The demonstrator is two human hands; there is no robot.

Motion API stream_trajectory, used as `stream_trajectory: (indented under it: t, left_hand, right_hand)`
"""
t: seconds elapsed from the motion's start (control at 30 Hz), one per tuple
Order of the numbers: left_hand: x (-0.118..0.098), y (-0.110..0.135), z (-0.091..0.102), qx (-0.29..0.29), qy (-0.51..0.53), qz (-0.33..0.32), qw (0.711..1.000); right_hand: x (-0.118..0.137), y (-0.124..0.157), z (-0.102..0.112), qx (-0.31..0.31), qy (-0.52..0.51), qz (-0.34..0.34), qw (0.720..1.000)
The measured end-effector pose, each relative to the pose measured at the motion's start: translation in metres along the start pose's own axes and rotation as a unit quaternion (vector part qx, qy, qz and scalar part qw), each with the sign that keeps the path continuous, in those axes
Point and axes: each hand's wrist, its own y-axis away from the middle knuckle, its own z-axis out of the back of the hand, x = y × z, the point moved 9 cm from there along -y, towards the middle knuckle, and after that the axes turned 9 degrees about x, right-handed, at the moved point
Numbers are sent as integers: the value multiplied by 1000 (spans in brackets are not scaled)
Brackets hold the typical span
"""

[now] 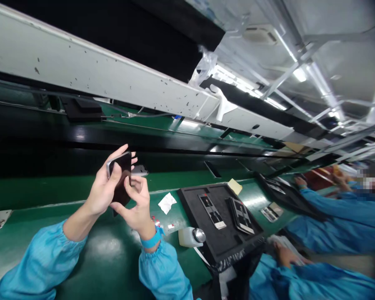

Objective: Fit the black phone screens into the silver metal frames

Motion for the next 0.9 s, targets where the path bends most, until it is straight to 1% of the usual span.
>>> stream_trajectory:
  t: [0.07,0.1,0.17,0.2,0.23,0.27,0.37,0.43,0.5,0.57,0.7,0.8,0.9]
  left_hand:
    - [11,-3,2,-22,47,35,998]
    - [16,-5,2,-17,64,55,996]
    - [20,-6,0,12,89,90,992]
    - [21,-5,-4,29,99,105,989]
    - [22,-3,-10,52,105,119,986]
    - [23,0,-19,79,108,130,982]
    - [26,14,-48,150,97,162,970]
    - [25,21,-61,168,75,161,970]
    - [20,26,-67,174,56,146,972]
    - [14,30,-69,175,46,126,975]
    - [3,35,-65,162,2,90,983]
    - [3,37,-64,155,-28,82,984]
    - [6,37,-65,132,-74,54,987]
  right_hand:
    - [4,-1,-1,8,0,0,1000]
    - [7,-2,2,1,-10,-4,1000]
    - [10,-3,18,-49,-47,-25,997]
    - [10,-2,27,-76,-74,-44,993]
    - [8,-2,35,-90,-109,-70,988]
    - [4,-2,39,-87,-147,-103,980]
    - [-7,5,40,-26,-231,-209,950]
    - [-7,12,44,-7,-242,-244,939]
    - [1,16,50,6,-235,-238,942]
    - [16,16,55,20,-229,-210,950]
    - [41,13,63,37,-208,-164,964]
    - [45,11,67,47,-206,-168,963]
    - [38,7,69,37,-203,-180,962]
